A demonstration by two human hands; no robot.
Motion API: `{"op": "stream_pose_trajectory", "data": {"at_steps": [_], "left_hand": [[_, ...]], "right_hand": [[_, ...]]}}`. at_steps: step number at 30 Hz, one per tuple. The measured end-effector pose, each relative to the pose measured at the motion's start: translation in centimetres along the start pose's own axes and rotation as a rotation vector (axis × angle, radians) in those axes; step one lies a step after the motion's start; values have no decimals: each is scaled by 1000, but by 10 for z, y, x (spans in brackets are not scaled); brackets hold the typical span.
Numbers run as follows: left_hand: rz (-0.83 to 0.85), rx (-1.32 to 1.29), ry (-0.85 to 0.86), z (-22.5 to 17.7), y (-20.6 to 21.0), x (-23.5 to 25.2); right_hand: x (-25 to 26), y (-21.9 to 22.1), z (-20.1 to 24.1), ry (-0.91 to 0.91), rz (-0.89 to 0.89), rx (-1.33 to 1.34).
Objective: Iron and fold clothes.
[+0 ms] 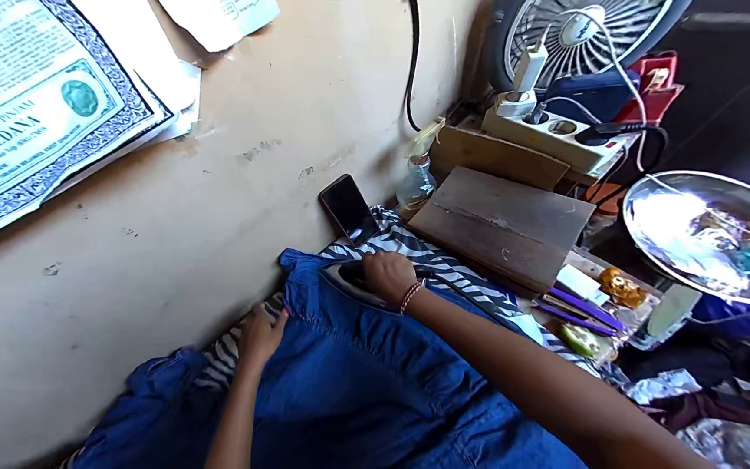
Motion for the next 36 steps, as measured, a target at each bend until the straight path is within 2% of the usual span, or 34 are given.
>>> {"op": "stream_pose_trajectory", "data": {"at_steps": [2, 4, 7, 9, 11, 13, 16, 18, 22, 24, 26, 28, 30, 32, 34, 36], "left_hand": [[30, -265, -42, 44, 26, -20], [-29, -519, -52, 54, 21, -51], [-83, -574, -57, 58, 3, -108], [-51, -601, -60, 61, 11, -139], [-67, -630, -89, 67, 30, -161], [-89, -641, -127, 70, 50, -175], [-70, -607, -224, 75, 79, -186], [-45, -619, -295, 86, 99, -189], [32, -658, -308, 90, 108, -193], [58, -634, -260, 95, 95, -197], [-33, -598, -159, 100, 65, -194], [-95, -539, -93, 101, 33, -189], [-146, -465, -57, 98, 0, -172], [-137, -392, -64, 94, -20, -144], [-77, -344, -79, 93, -22, -107], [-8, -346, -66, 88, -13, -63]], "right_hand": [[8, 0, 6, -30, -26, 2], [14, -1, 4, -75, -38, -4], [8, -13, -13, -129, -35, 1], [-20, -31, -17, -158, -92, 37], [-57, -35, -1, -176, -126, 27], [-84, -10, 34, -216, -37, -65], [-98, 63, 97, -299, 215, -304], [-74, 86, 124, -319, 217, -333], [-7, 76, 151, -279, 3, -255], [-5, 80, 162, -337, 33, -310], [-12, 83, 167, -367, 120, -391], [-3, 77, 166, -308, 96, -343], [8, 66, 169, -212, 24, -256], [4, 65, 168, -215, 0, -226], [-12, 72, 148, -225, 77, -281], [-22, 62, 109, -172, 89, -329]]}}
Point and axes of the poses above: each hand's wrist, its own x-axis towards the middle knuckle, its own y-axis out of the palm, z = x × y, the point moved 9 cm from there along x, towards the middle knuckle, and after that the axes turned 5 degrees about z, right-handed, at the moved point
